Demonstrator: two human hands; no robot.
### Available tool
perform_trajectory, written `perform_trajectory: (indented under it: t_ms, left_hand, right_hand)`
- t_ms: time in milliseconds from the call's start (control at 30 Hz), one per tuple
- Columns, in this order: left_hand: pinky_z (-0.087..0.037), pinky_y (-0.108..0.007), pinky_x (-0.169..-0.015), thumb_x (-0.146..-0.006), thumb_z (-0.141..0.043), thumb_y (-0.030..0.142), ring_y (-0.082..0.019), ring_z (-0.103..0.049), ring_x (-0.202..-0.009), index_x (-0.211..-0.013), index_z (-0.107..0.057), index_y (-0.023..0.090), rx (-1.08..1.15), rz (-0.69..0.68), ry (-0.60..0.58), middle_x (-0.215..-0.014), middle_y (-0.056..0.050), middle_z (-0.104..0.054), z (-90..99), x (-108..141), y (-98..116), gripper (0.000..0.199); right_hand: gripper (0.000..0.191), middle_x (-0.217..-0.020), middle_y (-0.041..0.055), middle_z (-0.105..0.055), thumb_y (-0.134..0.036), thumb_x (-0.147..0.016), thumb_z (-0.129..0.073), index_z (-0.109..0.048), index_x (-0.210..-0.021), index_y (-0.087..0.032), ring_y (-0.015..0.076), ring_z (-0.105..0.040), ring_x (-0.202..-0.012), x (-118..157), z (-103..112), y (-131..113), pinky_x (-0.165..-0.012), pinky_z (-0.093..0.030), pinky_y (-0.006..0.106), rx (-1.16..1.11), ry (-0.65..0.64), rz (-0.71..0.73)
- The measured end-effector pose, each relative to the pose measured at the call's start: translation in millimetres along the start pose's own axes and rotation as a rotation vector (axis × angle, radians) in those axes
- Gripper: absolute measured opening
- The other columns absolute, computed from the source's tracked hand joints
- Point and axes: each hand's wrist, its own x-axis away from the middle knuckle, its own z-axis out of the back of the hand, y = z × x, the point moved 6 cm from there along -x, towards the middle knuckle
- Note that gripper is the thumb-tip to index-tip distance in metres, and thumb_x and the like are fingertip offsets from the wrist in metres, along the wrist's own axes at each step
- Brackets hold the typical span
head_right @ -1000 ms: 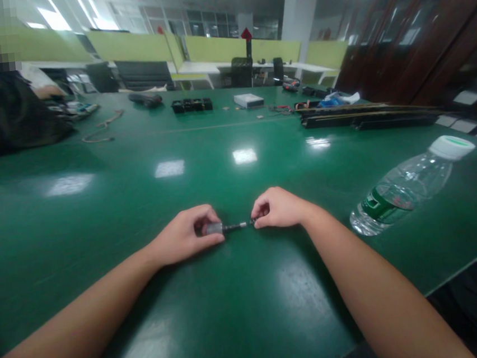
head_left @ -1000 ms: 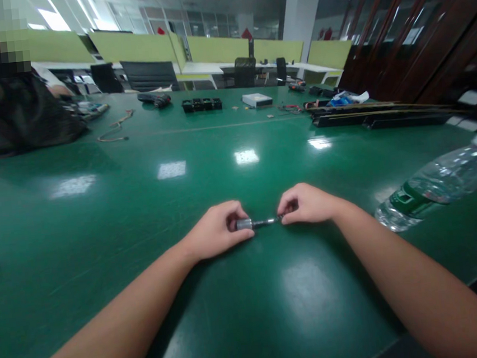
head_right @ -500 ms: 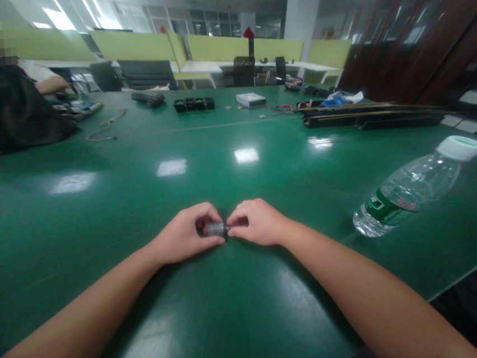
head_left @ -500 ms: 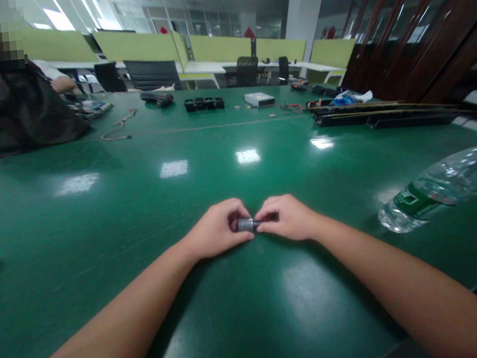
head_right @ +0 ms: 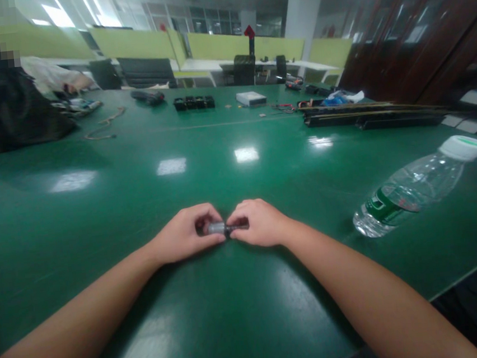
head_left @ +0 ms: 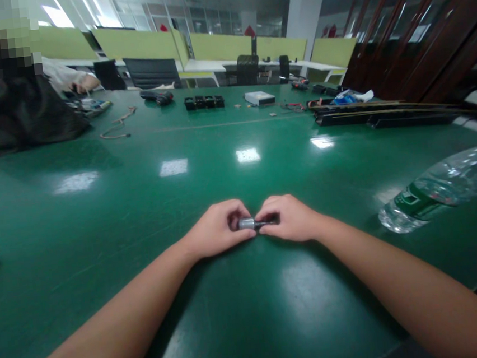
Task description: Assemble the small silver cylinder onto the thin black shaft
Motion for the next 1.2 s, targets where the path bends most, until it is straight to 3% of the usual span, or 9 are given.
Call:
perform_trajectory:
  t_ms: [1200]
  left_hand:
    - [-0.039,-0.023,-0.058,-0.08,-0.072,0.04,-0.014,-0.054,-0.065,-0.086,-0.063,0.017,-0.017,-0.014,-0.002,-0.073,0.001,-0.058,1.5,0,3,0.026]
  right_hand:
    - [0.014,-0.086,0.0044,-0.072,-0.023,-0.078,-0.072,-0.077,-0.09,-0.017,0.0139,-0.063,-0.075,7,13,9,-0.071,-0.046,0.025,0.015,-0.089,-0.122]
